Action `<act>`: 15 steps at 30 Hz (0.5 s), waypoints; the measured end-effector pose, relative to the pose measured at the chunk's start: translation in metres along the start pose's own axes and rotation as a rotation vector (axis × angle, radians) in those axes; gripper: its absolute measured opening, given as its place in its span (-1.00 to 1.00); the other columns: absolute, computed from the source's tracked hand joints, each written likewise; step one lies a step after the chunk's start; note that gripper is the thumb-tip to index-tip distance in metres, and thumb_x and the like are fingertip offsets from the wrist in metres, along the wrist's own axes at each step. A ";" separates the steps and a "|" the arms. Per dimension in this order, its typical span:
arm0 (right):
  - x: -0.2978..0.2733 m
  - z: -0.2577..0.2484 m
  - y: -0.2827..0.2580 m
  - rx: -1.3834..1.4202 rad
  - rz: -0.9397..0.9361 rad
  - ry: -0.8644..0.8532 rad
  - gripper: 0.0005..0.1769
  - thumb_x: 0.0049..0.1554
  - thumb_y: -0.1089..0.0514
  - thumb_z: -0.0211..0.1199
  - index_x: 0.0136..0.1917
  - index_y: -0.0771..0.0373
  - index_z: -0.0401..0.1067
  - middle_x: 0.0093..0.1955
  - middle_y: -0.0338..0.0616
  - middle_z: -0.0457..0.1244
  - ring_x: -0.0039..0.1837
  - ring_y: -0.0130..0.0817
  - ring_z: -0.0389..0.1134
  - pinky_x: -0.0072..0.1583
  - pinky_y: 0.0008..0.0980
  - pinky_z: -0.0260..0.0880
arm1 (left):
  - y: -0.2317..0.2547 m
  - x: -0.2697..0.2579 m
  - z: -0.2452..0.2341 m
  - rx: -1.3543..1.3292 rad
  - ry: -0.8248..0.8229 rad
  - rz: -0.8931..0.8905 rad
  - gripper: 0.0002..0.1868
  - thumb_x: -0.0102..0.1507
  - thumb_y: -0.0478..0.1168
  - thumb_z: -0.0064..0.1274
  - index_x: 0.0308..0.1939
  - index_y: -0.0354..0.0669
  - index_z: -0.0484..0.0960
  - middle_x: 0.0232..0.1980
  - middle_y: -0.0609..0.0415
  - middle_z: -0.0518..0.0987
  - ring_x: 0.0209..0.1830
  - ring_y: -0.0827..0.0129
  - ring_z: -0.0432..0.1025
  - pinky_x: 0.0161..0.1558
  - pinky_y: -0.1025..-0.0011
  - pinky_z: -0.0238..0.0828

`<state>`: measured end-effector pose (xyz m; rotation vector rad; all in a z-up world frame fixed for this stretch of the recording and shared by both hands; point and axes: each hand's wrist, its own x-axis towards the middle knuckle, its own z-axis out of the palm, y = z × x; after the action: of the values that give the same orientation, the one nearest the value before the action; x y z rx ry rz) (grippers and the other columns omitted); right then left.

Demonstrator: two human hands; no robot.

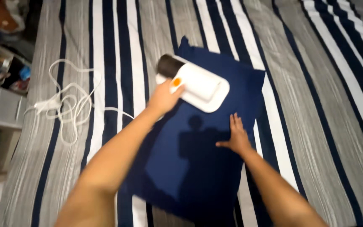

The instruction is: The person places a blue pillow on a striped bed and uses a handheld electric fabric shaver to remove lint from its surface. They systematically move the device across the pillow, occasionally adjusting its position, and then pick up a folded striped cloth from a laundry basket.

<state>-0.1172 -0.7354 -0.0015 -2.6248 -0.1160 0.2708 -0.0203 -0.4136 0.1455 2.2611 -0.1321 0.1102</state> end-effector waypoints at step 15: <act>-0.006 0.008 -0.017 0.056 0.214 -0.242 0.68 -0.36 -0.12 0.72 0.66 0.08 -0.44 0.75 -0.15 -0.55 0.74 -0.11 -0.52 0.58 0.24 -0.26 | -0.027 0.173 0.122 -0.020 -0.248 -0.526 -0.33 0.33 0.13 0.01 0.16 -0.50 0.52 -0.07 -0.28 0.68 -0.45 0.15 0.62 -0.48 0.32 0.62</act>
<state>-0.1250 -0.7177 0.0008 -2.5406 0.0914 0.6558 0.1593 -0.5001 0.0689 2.2074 0.3297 -0.4475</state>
